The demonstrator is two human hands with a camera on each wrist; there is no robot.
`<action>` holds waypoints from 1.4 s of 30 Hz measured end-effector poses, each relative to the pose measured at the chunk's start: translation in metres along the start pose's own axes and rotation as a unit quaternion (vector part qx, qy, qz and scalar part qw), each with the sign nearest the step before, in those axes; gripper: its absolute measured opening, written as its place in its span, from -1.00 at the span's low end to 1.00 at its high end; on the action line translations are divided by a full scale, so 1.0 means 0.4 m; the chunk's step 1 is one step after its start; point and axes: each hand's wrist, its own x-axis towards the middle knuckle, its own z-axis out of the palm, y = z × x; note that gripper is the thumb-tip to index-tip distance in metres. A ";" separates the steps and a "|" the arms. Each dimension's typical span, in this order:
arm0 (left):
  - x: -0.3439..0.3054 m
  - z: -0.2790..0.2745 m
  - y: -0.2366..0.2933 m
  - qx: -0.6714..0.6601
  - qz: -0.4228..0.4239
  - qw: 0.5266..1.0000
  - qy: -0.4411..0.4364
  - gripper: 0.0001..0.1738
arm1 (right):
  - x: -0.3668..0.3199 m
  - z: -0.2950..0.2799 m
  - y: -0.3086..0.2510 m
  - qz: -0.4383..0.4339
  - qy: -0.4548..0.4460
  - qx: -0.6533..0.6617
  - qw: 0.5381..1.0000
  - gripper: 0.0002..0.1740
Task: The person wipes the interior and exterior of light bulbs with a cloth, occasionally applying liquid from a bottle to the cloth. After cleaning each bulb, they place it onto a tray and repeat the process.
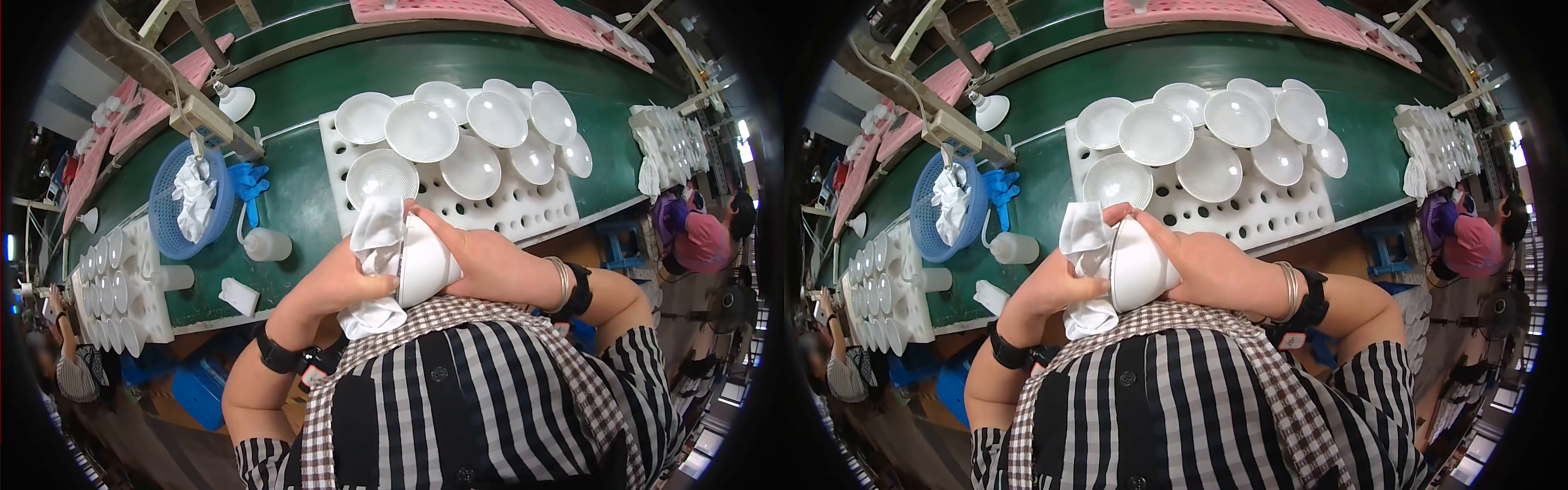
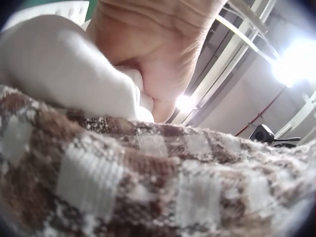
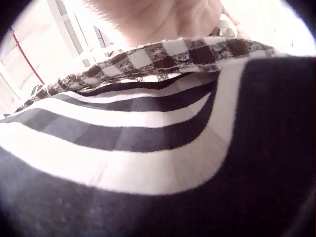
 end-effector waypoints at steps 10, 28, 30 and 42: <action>0.033 0.002 0.008 -0.067 -0.021 0.994 0.087 -0.07 | 0.010 -0.002 -0.014 0.016 -0.031 -0.020 0.999 0.18; 0.028 0.001 -0.002 -0.084 -0.030 0.993 0.078 -0.04 | 0.007 0.003 -0.012 0.014 -0.024 0.004 1.000 0.22; 0.006 -0.001 -0.018 -0.045 -0.022 0.998 0.044 0.00 | 0.006 0.000 0.006 0.052 -0.060 0.081 0.994 0.23; 0.033 0.004 0.001 -0.058 -0.037 0.996 0.065 0.00 | 0.010 0.004 -0.009 0.088 -0.084 0.065 0.990 0.14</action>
